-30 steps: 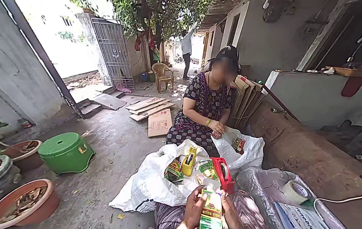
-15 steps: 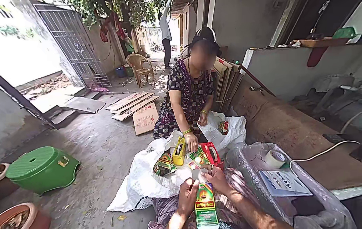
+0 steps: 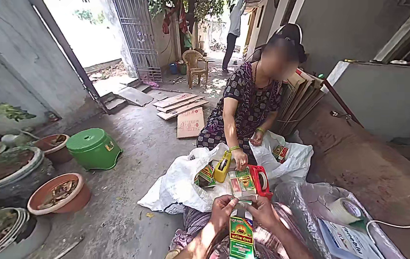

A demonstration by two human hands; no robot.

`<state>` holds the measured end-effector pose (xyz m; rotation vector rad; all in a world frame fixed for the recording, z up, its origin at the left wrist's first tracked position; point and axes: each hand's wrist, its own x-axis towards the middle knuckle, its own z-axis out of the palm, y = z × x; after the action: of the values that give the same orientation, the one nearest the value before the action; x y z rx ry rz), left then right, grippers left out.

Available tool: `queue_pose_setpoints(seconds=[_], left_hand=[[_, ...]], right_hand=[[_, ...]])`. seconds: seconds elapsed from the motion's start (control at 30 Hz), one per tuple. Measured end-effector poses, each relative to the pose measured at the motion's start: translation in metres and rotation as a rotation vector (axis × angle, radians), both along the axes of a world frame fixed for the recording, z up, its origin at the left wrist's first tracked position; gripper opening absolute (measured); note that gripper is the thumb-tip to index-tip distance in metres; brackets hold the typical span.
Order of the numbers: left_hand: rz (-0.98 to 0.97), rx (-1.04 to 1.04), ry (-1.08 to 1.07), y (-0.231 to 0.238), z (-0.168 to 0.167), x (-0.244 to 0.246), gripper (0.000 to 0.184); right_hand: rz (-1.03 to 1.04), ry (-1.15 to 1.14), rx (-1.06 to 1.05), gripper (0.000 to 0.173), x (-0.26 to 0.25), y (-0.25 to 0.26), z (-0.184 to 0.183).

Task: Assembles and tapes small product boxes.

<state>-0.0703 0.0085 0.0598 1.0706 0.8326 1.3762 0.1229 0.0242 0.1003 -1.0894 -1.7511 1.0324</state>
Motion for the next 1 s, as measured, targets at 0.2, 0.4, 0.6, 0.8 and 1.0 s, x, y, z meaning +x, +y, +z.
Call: queue_pose_setpoints(seconds=[0.2, 0.4, 0.6, 0.8, 1.0], left_hand=[[-0.063, 0.015, 0.094, -0.004, 0.002, -0.002, 0.057], [0.118, 0.183, 0.707, -0.016, -0.006, 0.009, 0.099], [0.101, 0.292, 0.735, -0.012, -0.01, 0.007, 0.097], [0.043, 0.259, 0.718, -0.011, -0.007, 0.004, 0.096], [0.015, 0.278, 0.7, -0.011, -0.012, 0.004, 0.099]], right_hand=[[-0.388, -0.15, 0.174, 0.012, -0.012, -0.001, 0.006], [-0.524, -0.184, 0.167, 0.028, -0.018, -0.004, 0.006], [-0.257, -0.01, 0.035, 0.048, -0.01, -0.013, -0.006], [-0.079, 0.033, 0.117, 0.045, -0.006, -0.015, -0.022], [0.022, -0.028, 0.198, 0.04, 0.003, -0.013, -0.026]])
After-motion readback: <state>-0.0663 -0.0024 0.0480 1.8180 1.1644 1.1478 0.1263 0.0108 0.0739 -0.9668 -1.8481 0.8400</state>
